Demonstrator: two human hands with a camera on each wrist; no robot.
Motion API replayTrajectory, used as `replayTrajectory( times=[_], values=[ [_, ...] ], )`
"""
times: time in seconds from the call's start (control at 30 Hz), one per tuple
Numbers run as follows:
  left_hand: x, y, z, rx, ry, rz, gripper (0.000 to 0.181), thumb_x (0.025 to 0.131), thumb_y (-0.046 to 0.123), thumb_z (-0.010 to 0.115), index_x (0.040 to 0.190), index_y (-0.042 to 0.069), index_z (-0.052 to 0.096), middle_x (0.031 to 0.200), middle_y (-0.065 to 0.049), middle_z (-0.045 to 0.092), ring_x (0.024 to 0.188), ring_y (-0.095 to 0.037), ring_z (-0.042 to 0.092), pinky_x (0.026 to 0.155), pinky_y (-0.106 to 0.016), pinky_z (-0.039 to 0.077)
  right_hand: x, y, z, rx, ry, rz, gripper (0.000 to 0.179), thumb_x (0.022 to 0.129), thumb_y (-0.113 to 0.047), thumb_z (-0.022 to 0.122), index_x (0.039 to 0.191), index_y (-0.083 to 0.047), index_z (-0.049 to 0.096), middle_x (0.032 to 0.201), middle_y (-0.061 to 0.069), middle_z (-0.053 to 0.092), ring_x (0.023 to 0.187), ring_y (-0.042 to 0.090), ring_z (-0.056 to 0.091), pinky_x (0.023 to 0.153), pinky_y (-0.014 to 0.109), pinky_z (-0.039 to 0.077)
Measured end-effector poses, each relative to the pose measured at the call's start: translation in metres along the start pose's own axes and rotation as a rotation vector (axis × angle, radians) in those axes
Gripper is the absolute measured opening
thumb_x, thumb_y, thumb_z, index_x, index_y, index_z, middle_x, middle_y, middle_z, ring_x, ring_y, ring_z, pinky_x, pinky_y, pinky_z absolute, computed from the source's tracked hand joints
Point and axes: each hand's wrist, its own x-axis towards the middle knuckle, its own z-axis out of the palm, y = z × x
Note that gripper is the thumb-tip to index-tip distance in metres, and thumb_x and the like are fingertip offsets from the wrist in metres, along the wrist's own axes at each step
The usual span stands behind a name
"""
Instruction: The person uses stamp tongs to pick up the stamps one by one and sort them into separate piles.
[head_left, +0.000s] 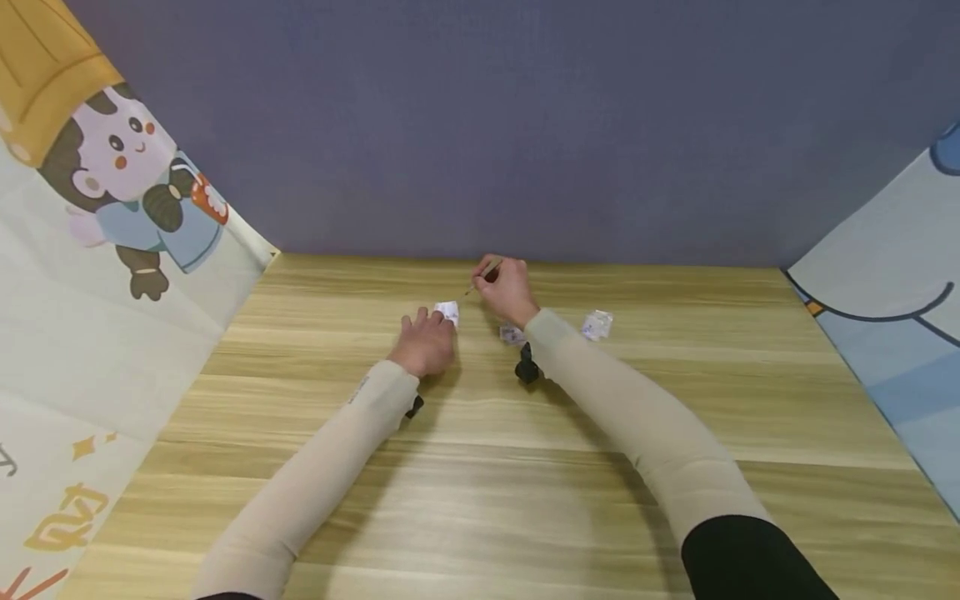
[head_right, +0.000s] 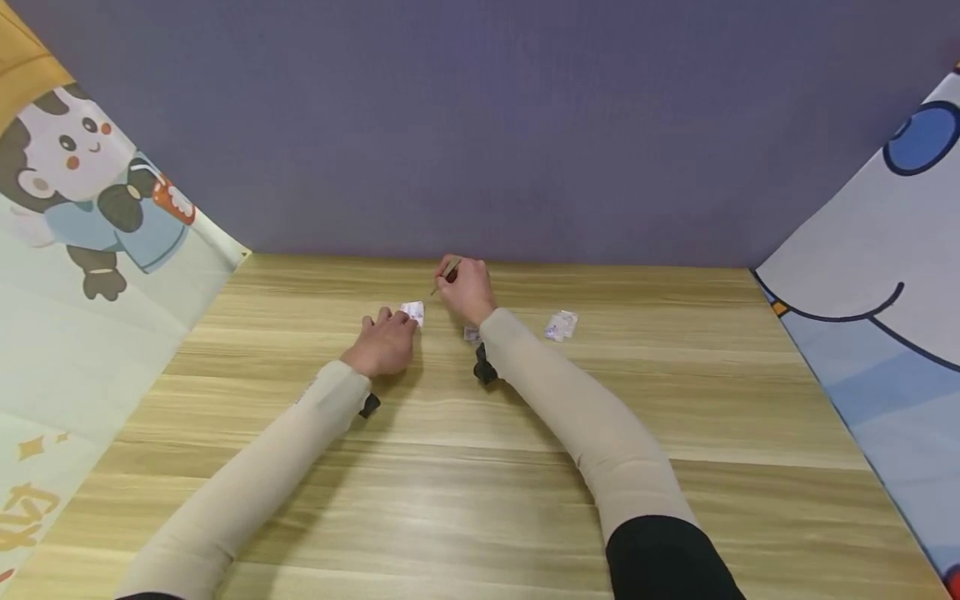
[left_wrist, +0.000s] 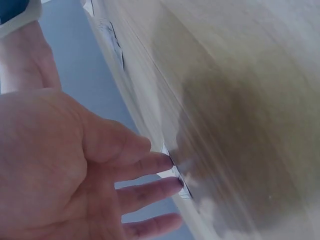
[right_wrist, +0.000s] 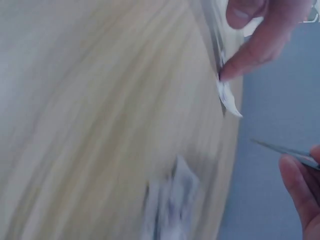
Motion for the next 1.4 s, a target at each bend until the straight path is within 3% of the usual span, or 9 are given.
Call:
replayTrajectory(
  times=[0.17, 0.4, 0.53, 0.7, 0.83, 0.97, 1.03, 1.2, 1.4],
  values=[
    [0.002, 0.006, 0.000, -0.016, 0.019, 0.014, 0.051, 0.087, 0.010, 0.050, 0.138, 0.006, 0.045, 0.141, -0.013, 0.039, 0.128, -0.034, 0.028, 0.099, -0.056, 0.023, -0.007, 0.003, -0.026, 0.048, -0.064, 0.026, 0.006, 0.086, -0.009, 0.065, 0.084, -0.006, 0.069, 0.072, 0.004, 0.067, 0.060, 0.014, 0.061, 0.058, 0.029, 0.050],
    [0.003, 0.027, -0.001, -0.067, -0.017, 0.183, 0.054, 0.090, 0.005, 0.045, 0.143, 0.013, 0.041, 0.150, -0.005, 0.030, 0.135, -0.030, 0.023, 0.104, -0.056, 0.019, -0.022, 0.018, -0.064, -0.020, -0.122, -0.024, 0.004, 0.082, -0.012, 0.065, 0.079, -0.009, 0.067, 0.072, 0.001, 0.064, 0.062, 0.015, 0.060, 0.064, 0.030, 0.049],
    [0.002, 0.037, 0.000, -0.085, -0.053, 0.237, 0.053, 0.091, 0.003, 0.044, 0.143, 0.016, 0.042, 0.151, -0.001, 0.030, 0.136, -0.026, 0.023, 0.104, -0.053, 0.021, -0.032, 0.025, -0.077, -0.043, -0.166, -0.013, 0.004, 0.080, -0.012, 0.065, 0.078, -0.010, 0.067, 0.069, 0.000, 0.064, 0.061, 0.014, 0.061, 0.065, 0.030, 0.049],
    [0.003, 0.045, 0.006, -0.015, -0.067, 0.254, 0.048, 0.097, 0.008, 0.041, 0.144, 0.018, 0.041, 0.148, 0.000, 0.033, 0.133, -0.025, 0.026, 0.100, -0.049, 0.026, -0.041, 0.031, -0.081, -0.055, -0.189, 0.054, 0.005, 0.080, -0.011, 0.068, 0.076, -0.012, 0.067, 0.068, -0.001, 0.065, 0.061, 0.013, 0.062, 0.061, 0.030, 0.051],
    [0.005, 0.051, 0.009, 0.023, -0.044, 0.270, 0.048, 0.096, 0.008, 0.043, 0.143, 0.019, 0.043, 0.143, -0.002, 0.037, 0.126, -0.025, 0.030, 0.095, -0.047, 0.029, -0.044, 0.035, -0.080, -0.080, -0.183, 0.064, 0.005, 0.080, -0.012, 0.069, 0.076, -0.012, 0.067, 0.071, -0.001, 0.065, 0.065, 0.013, 0.062, 0.069, 0.032, 0.049],
    [0.007, 0.055, 0.011, 0.036, -0.030, 0.285, 0.049, 0.094, 0.009, 0.047, 0.142, 0.019, 0.045, 0.140, -0.002, 0.039, 0.120, -0.023, 0.033, 0.089, -0.043, 0.031, -0.046, 0.037, -0.080, -0.115, -0.167, 0.054, 0.007, 0.081, -0.013, 0.067, 0.075, -0.014, 0.068, 0.071, -0.003, 0.064, 0.067, 0.014, 0.061, 0.086, 0.037, 0.040],
    [0.007, 0.057, 0.011, 0.036, -0.030, 0.288, 0.049, 0.094, 0.010, 0.049, 0.141, 0.019, 0.046, 0.139, -0.002, 0.039, 0.119, -0.023, 0.033, 0.089, -0.043, 0.031, -0.048, 0.037, -0.081, -0.132, -0.156, 0.053, 0.008, 0.082, -0.014, 0.066, 0.074, -0.014, 0.067, 0.071, -0.003, 0.063, 0.068, 0.014, 0.060, 0.087, 0.038, 0.039],
    [0.008, 0.061, 0.013, 0.035, -0.029, 0.292, 0.049, 0.093, 0.010, 0.050, 0.141, 0.019, 0.047, 0.136, -0.003, 0.041, 0.119, -0.024, 0.034, 0.087, -0.042, 0.032, -0.051, 0.038, -0.082, -0.125, -0.149, 0.073, 0.008, 0.082, -0.011, 0.062, 0.075, -0.012, 0.066, 0.072, 0.001, 0.063, 0.068, 0.016, 0.061, 0.070, 0.034, 0.049],
    [0.007, 0.066, 0.014, 0.021, -0.035, 0.292, 0.049, 0.093, 0.011, 0.050, 0.142, 0.019, 0.046, 0.136, -0.003, 0.040, 0.118, -0.024, 0.034, 0.086, -0.041, 0.032, -0.056, 0.039, -0.083, -0.109, -0.143, 0.066, 0.005, 0.082, -0.014, 0.066, 0.078, -0.012, 0.068, 0.074, -0.001, 0.064, 0.067, 0.014, 0.061, 0.065, 0.030, 0.050]
  ],
)
